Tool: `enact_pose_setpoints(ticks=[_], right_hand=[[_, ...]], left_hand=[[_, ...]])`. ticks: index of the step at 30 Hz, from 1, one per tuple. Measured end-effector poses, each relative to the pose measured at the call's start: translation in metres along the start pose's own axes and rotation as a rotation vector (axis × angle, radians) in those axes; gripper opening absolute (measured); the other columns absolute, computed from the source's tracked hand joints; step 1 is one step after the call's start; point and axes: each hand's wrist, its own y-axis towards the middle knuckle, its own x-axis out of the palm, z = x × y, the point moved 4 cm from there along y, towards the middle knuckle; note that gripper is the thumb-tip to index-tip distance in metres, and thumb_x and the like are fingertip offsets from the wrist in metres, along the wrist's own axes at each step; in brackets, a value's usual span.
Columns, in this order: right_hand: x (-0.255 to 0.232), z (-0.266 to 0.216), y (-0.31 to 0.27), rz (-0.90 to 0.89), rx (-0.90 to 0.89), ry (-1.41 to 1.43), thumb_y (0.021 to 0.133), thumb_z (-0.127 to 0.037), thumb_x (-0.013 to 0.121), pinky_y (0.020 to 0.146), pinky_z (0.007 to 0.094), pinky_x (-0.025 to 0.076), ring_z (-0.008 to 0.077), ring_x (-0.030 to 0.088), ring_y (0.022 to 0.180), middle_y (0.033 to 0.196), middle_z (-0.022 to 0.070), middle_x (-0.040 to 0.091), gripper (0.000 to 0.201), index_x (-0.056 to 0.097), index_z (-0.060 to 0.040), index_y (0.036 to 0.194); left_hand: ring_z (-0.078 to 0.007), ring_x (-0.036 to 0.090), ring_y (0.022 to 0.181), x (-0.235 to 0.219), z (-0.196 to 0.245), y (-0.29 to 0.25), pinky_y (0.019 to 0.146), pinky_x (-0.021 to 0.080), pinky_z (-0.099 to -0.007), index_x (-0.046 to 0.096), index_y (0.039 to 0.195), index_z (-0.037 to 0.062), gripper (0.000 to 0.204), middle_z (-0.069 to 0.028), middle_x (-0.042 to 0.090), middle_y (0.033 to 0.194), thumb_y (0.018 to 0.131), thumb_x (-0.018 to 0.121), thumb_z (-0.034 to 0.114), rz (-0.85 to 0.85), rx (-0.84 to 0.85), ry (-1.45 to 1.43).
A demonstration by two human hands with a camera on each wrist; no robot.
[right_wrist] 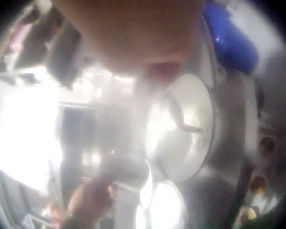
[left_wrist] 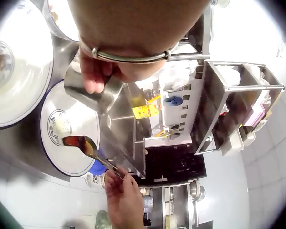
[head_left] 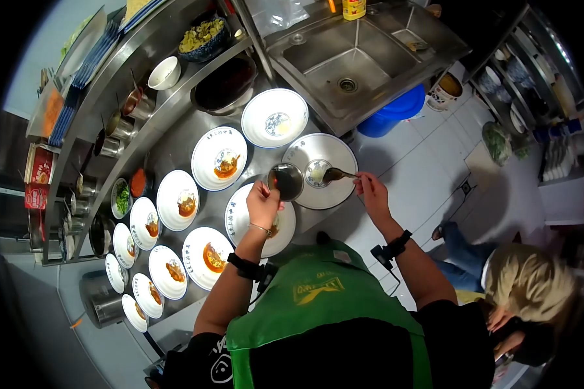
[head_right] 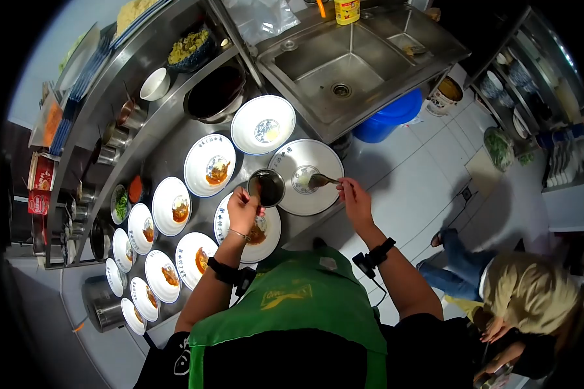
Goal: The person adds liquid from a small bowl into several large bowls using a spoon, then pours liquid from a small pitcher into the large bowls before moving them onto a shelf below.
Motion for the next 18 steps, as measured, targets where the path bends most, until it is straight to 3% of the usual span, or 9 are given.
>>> enact_pose_setpoints(ticks=[3, 9, 12, 14, 15, 17, 18], right_hand=[[0.001, -0.022, -0.002, 0.035, -0.132, -0.211, 0.104, -0.018, 0.044, 0.072, 0.0241, 0.049, 0.0080, 0.055, 0.078, 0.096, 0.0059, 0.066, 0.026, 0.061, -0.0008, 0.113], [0.013, -0.065, -0.015, 0.108, -0.030, 0.080, 0.104, -0.018, 0.043, 0.073, 0.0243, 0.049, 0.0087, 0.056, 0.078, 0.093, 0.0063, 0.067, 0.026, 0.060, -0.0007, 0.113], [0.050, -0.078, -0.031, -0.013, -0.002, 0.101, 0.103, -0.017, 0.044, 0.075, 0.0264, 0.049, 0.0113, 0.058, 0.079, 0.092, 0.0066, 0.068, 0.024, 0.061, -0.0016, 0.111], [0.080, -0.092, -0.045, -0.111, -0.187, -0.211, 0.102, -0.015, 0.046, 0.075, 0.0291, 0.050, 0.0147, 0.061, 0.079, 0.095, 0.0077, 0.068, 0.022, 0.061, -0.0019, 0.109], [0.087, -0.090, -0.046, -0.105, -0.191, -0.214, 0.102, -0.015, 0.046, 0.075, 0.0291, 0.050, 0.0147, 0.061, 0.079, 0.095, 0.0077, 0.068, 0.022, 0.061, -0.0019, 0.109], [0.109, -0.097, -0.053, -0.132, -0.709, -0.604, 0.100, -0.015, 0.049, 0.073, 0.0312, 0.051, 0.0177, 0.063, 0.076, 0.098, 0.0087, 0.068, 0.021, 0.061, -0.0014, 0.109], [0.116, -0.096, -0.055, -0.136, -0.714, -0.605, 0.100, -0.015, 0.049, 0.073, 0.0312, 0.051, 0.0177, 0.063, 0.076, 0.098, 0.0087, 0.068, 0.021, 0.061, -0.0014, 0.109]], left_hand=[[-0.0141, 0.059, 0.050, 0.002, 0.004, -0.003, 0.042, 0.049, -0.0263, 0.040, 0.077, 0.0040, 0.021, -0.0050, 0.050, 0.064, 0.085, 0.058, -0.002, 0.010, 0.023, 0.031], [-0.0129, 0.058, 0.049, 0.003, 0.008, -0.006, 0.042, 0.047, -0.0273, 0.040, 0.074, 0.0030, 0.021, -0.0052, 0.051, 0.059, 0.083, 0.059, -0.001, -0.009, 0.043, 0.078], [-0.0138, 0.058, 0.047, 0.001, 0.012, -0.011, 0.042, 0.045, -0.0281, 0.040, 0.072, 0.0028, 0.021, -0.0066, 0.051, 0.057, 0.081, 0.059, 0.000, -0.024, 0.103, 0.127], [-0.0165, 0.056, 0.046, -0.001, 0.020, -0.017, 0.044, 0.044, -0.0300, 0.041, 0.072, 0.0028, 0.020, -0.0083, 0.051, 0.056, 0.080, 0.059, 0.001, -0.043, 0.151, 0.175], [-0.0192, 0.055, 0.045, -0.003, 0.023, -0.019, 0.045, 0.043, -0.0319, 0.041, 0.072, 0.0028, 0.020, -0.0100, 0.050, 0.055, 0.079, 0.059, 0.002, -0.048, 0.191, 0.223], [-0.0222, 0.053, 0.046, -0.012, 0.024, -0.022, 0.047, 0.042, -0.0341, 0.041, 0.071, 0.0028, 0.019, -0.0118, 0.048, 0.055, 0.078, 0.059, 0.003, -0.039, 0.233, 0.295], [-0.0253, 0.051, 0.047, -0.016, 0.031, -0.024, 0.049, 0.042, -0.0363, 0.041, 0.071, 0.0027, 0.019, -0.0137, 0.047, 0.055, 0.077, 0.059, 0.004, -0.027, 0.269, 0.370]])
